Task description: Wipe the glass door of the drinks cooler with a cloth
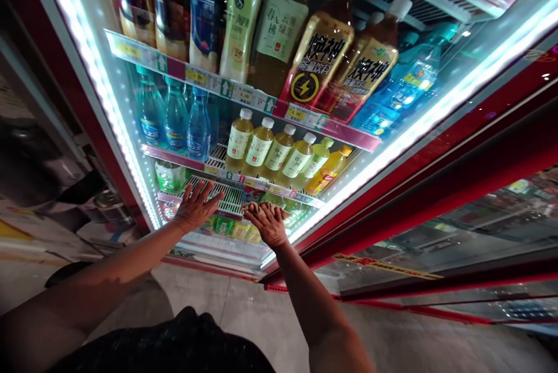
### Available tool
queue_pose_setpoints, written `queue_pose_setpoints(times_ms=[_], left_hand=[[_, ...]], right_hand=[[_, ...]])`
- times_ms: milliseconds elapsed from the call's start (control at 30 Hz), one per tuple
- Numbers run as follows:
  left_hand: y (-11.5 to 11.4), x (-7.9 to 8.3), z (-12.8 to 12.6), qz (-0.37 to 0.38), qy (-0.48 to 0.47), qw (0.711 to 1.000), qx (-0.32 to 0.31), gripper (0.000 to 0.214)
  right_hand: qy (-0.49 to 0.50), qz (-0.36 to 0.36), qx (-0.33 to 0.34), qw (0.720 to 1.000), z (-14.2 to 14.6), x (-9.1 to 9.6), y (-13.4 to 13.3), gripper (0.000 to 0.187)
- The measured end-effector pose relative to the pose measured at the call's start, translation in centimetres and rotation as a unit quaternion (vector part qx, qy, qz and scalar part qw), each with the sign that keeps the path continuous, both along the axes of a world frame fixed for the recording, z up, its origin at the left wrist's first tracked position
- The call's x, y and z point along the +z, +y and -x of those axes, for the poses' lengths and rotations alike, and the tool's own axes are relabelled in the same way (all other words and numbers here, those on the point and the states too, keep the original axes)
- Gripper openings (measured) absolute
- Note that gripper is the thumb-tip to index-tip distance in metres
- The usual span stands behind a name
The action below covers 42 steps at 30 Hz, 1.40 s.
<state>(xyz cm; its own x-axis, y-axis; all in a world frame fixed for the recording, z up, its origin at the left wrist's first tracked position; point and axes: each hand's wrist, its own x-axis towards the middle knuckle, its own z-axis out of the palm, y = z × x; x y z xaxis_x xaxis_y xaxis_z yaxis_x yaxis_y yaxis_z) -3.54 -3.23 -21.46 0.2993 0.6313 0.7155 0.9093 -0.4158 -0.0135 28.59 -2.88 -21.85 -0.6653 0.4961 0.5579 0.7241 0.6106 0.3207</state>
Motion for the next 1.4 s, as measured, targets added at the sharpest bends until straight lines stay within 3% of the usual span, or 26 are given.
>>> queue_pose_setpoints(times_ms=[100,200,333,500,600,700,800,933,1067,1233,1400], left_hand=[[-0.5,0.4,2.3,-0.009,0.019,1.0,-0.02,0.06],[-1.0,0.3,3.9,-0.022,0.016,0.999,-0.016,0.065],[-1.6,-0.1,4.9,-0.026,0.016,0.999,0.01,0.072],[-2.1,-0.1,6.6,-0.007,0.015,1.0,0.014,0.08],[-2.4,0.0,8.1,0.016,-0.004,0.999,0.028,0.084],[-2.8,0.3,9.6,0.021,-0.01,0.999,0.04,0.086],[-3.2,0.5,10.8,0.029,-0.007,0.998,0.049,0.08],[-3.7,0.8,12.5,0.052,-0.02,0.996,0.063,0.073],[-4.0,1.3,13.9,0.069,-0.033,0.994,0.076,0.068],[-4.0,1.7,14.3,0.081,-0.048,0.993,0.073,0.068],[-4.3,1.4,15.2,0.09,-0.045,0.992,0.083,0.069]], right_hand=[[0.025,-0.034,-0.02,0.999,0.3,1.8,0.2,0.054],[0.083,-0.09,-0.054,0.991,3.3,3.4,1.2,0.049],[0.089,-0.146,-0.018,0.985,7.3,3.2,1.5,0.048],[0.009,-0.105,0.022,0.994,7.7,3.2,0.6,0.049],[0.038,-0.105,0.0,0.994,9.0,4.9,1.0,0.05],[0.098,-0.105,-0.027,0.989,12.4,5.9,1.8,0.054],[0.093,-0.111,-0.012,0.989,15.5,5.3,2.0,0.053],[0.033,-0.112,0.044,0.992,16.3,4.1,1.2,0.052],[0.012,-0.098,0.05,0.994,16.7,5.0,1.2,0.055],[0.031,-0.077,0.029,0.996,20.1,6.0,1.9,0.056],[-0.055,-0.052,0.083,0.994,20.9,5.8,1.4,0.055]])
